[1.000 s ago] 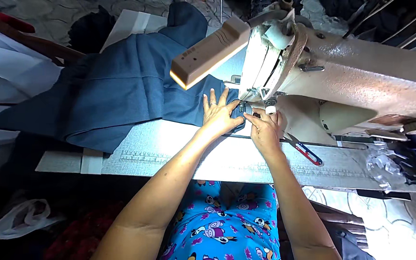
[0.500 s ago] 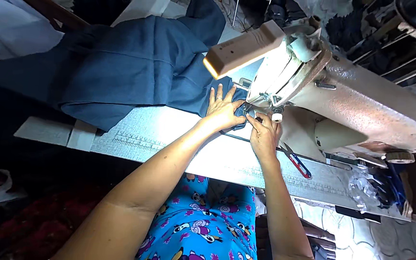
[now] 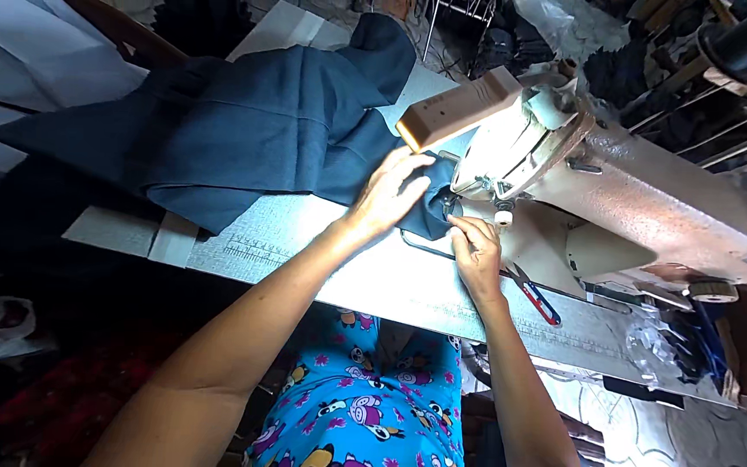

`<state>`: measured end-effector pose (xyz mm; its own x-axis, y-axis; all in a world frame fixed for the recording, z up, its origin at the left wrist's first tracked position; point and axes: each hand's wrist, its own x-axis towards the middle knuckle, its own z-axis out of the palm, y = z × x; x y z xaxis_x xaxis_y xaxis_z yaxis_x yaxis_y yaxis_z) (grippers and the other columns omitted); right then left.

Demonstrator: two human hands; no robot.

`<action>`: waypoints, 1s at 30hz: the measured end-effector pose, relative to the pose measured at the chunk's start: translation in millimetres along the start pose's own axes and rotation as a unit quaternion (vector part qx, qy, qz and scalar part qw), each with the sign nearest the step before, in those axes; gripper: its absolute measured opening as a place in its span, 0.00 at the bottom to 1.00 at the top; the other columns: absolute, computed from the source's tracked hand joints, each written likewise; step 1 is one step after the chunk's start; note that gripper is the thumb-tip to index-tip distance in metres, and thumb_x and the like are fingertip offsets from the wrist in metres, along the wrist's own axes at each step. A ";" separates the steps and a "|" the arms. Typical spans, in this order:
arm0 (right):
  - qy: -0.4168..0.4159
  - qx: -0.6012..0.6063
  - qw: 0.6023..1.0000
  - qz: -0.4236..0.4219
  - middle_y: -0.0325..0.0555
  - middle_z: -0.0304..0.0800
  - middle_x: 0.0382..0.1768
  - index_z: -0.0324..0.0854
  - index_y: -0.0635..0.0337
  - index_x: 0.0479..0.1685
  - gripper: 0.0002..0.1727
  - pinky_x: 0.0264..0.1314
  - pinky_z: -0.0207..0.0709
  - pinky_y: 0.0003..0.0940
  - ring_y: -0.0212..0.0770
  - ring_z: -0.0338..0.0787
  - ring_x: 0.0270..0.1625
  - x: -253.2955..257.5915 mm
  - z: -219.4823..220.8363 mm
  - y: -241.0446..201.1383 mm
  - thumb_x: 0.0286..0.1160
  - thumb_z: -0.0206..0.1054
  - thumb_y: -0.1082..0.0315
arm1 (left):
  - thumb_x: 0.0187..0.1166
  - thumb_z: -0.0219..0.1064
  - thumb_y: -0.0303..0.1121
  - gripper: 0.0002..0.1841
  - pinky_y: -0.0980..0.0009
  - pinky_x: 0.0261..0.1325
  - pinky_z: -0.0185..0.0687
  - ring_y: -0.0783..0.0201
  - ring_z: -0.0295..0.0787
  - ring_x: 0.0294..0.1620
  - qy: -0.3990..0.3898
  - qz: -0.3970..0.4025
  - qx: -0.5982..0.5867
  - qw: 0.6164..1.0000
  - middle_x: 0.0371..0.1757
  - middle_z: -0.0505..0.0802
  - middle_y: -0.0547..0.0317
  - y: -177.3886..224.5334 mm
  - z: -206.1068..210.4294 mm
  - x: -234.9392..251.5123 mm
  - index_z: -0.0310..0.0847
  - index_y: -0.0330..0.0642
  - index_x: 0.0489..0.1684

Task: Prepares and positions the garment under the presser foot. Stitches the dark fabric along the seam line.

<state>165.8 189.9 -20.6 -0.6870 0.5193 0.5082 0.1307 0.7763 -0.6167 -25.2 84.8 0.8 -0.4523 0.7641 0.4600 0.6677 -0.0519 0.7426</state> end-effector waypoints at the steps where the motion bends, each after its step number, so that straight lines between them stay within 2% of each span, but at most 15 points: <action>1: -0.016 -0.007 1.000 0.007 0.56 0.93 0.54 0.91 0.65 0.57 0.17 0.66 0.76 0.52 0.53 0.89 0.60 0.9 2.3 -5.4 0.81 0.62 0.65 | 0.87 0.57 0.37 0.21 0.49 0.84 0.66 0.44 0.72 0.84 -0.010 -0.015 0.033 0.999 0.80 0.78 0.36 -5.8 -6.5 1.7 0.80 0.34 0.73; 3: -0.026 -0.035 0.999 0.031 0.56 0.93 0.54 0.92 0.62 0.57 0.20 0.62 0.75 0.56 0.56 0.88 0.58 1.6 10.2 -12.0 0.81 0.66 0.57 | 0.86 0.64 0.39 0.20 0.37 0.78 0.64 0.38 0.74 0.81 -0.078 -0.064 0.127 0.987 0.76 0.83 0.37 -16.2 -16.0 5.2 0.85 0.34 0.66; 4: -0.018 -0.044 0.998 0.038 0.56 0.92 0.52 0.93 0.62 0.55 0.18 0.61 0.74 0.57 0.57 0.87 0.57 1.3 14.6 -13.6 0.79 0.69 0.57 | 0.83 0.68 0.38 0.16 0.35 0.73 0.65 0.37 0.78 0.77 -0.085 -0.064 0.156 0.982 0.70 0.89 0.39 -22.4 -16.0 4.9 0.91 0.35 0.56; 6: 0.007 -0.035 0.998 0.043 0.58 0.90 0.52 0.93 0.64 0.46 0.12 0.62 0.76 0.55 0.56 0.87 0.58 1.8 20.4 -15.5 0.77 0.70 0.65 | 0.81 0.70 0.36 0.11 0.34 0.68 0.66 0.38 0.82 0.71 -0.084 -0.057 0.173 0.980 0.60 0.93 0.43 -27.6 -16.2 4.4 0.93 0.36 0.43; 8: 0.011 0.005 0.999 0.044 0.59 0.88 0.57 0.91 0.68 0.37 0.09 0.65 0.78 0.48 0.54 0.86 0.62 0.0 20.9 -16.2 0.73 0.70 0.70 | 0.82 0.68 0.33 0.11 0.36 0.66 0.67 0.39 0.83 0.68 -0.076 -0.042 0.158 0.984 0.57 0.94 0.44 -26.6 -18.5 0.2 0.92 0.35 0.41; 11: -0.005 0.104 0.992 0.066 0.57 0.89 0.57 0.87 0.70 0.29 0.08 0.64 0.79 0.40 0.46 0.86 0.62 -3.1 15.5 -19.4 0.68 0.70 0.71 | 0.84 0.64 0.32 0.12 0.39 0.79 0.67 0.43 0.85 0.73 0.017 0.026 0.100 0.995 0.59 0.95 0.45 -25.2 -27.1 -23.2 0.91 0.33 0.41; 13: -0.019 0.191 0.973 0.126 0.46 0.91 0.47 0.90 0.67 0.37 0.08 0.58 0.79 0.31 0.32 0.87 0.53 -5.5 7.0 -28.0 0.73 0.69 0.70 | 0.86 0.61 0.31 0.13 0.41 0.86 0.58 0.43 0.86 0.72 0.050 0.081 0.092 0.991 0.54 0.95 0.42 -13.6 -38.7 -47.7 0.90 0.30 0.43; 14: -0.031 0.230 0.959 0.162 0.38 0.90 0.40 0.88 0.62 0.40 0.06 0.50 0.81 0.23 0.24 0.87 0.44 -6.8 1.7 -33.7 0.77 0.67 0.69 | 0.87 0.60 0.31 0.14 0.43 0.84 0.61 0.45 0.90 0.64 0.050 0.119 0.109 0.986 0.49 0.96 0.41 -8.1 -44.2 -61.2 0.89 0.29 0.41; 16: -0.052 0.279 0.935 0.214 0.33 0.86 0.28 0.85 0.60 0.43 0.07 0.32 0.78 0.18 0.21 0.82 0.26 -9.6 -5.1 -44.1 0.84 0.64 0.68 | 0.86 0.60 0.33 0.14 0.49 0.71 0.75 0.52 0.91 0.45 -0.005 0.177 0.145 0.974 0.36 0.93 0.48 -0.5 -53.9 -85.9 0.88 0.34 0.35; 19: -0.054 0.225 0.945 0.232 0.36 0.84 0.24 0.85 0.65 0.48 0.09 0.22 0.72 0.18 0.21 0.74 0.18 -14.7 -1.3 -53.3 0.87 0.62 0.69 | 0.81 0.63 0.37 0.13 0.49 0.48 0.81 0.51 0.90 0.35 -0.119 0.168 0.171 0.964 0.29 0.91 0.52 14.9 -58.5 -89.3 0.89 0.38 0.36; 21: -0.062 0.151 0.965 0.206 0.41 0.88 0.28 0.88 0.65 0.50 0.11 0.29 0.75 0.24 0.25 0.80 0.24 -17.2 4.7 -53.3 0.86 0.62 0.69 | 0.84 0.60 0.38 0.14 0.47 0.50 0.79 0.48 0.90 0.46 -0.105 0.176 0.153 0.967 0.39 0.93 0.51 32.2 -47.8 -71.5 0.92 0.40 0.44; 23: -0.079 0.091 0.978 0.169 0.51 0.94 0.36 0.90 0.68 0.47 0.10 0.45 0.84 0.42 0.39 0.91 0.38 -15.7 7.1 -53.0 0.82 0.64 0.72 | 0.87 0.53 0.38 0.19 0.45 0.69 0.73 0.49 0.87 0.69 -0.115 0.205 0.108 0.966 0.59 0.96 0.55 40.7 -28.4 -46.0 0.93 0.45 0.54; 25: -0.081 0.046 0.983 0.158 0.54 0.90 0.31 0.88 0.69 0.36 0.07 0.42 0.82 0.51 0.48 0.91 0.37 -13.8 10.1 -53.3 0.75 0.65 0.75 | 0.89 0.47 0.41 0.24 0.34 0.82 0.55 0.42 0.77 0.81 -0.179 0.197 0.117 0.957 0.66 0.94 0.56 33.5 -9.9 -22.0 0.92 0.46 0.60; 27: -0.085 0.021 0.982 0.166 0.56 0.91 0.36 0.89 0.69 0.41 0.09 0.42 0.81 0.52 0.50 0.90 0.37 -11.8 12.2 -53.5 0.79 0.67 0.71 | 0.92 0.43 0.45 0.27 0.25 0.86 0.37 0.33 0.74 0.81 -0.229 0.144 0.183 0.945 0.63 0.94 0.47 17.9 -1.2 -0.1 0.91 0.42 0.62; 30: -0.089 0.000 0.982 0.168 0.57 0.93 0.46 0.89 0.68 0.54 0.13 0.48 0.83 0.55 0.53 0.92 0.43 -8.5 14.4 -52.7 0.81 0.66 0.69 | 0.92 0.43 0.47 0.28 0.24 0.84 0.35 0.33 0.79 0.71 -0.249 0.109 0.250 0.930 0.55 0.92 0.42 5.2 3.5 21.0 0.89 0.40 0.64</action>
<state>154.5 139.5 -1.1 -0.7185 0.6762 0.1628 0.3719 0.5714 -0.7316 -29.2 102.8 12.6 -0.0276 0.9796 0.1988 0.9587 -0.0304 0.2829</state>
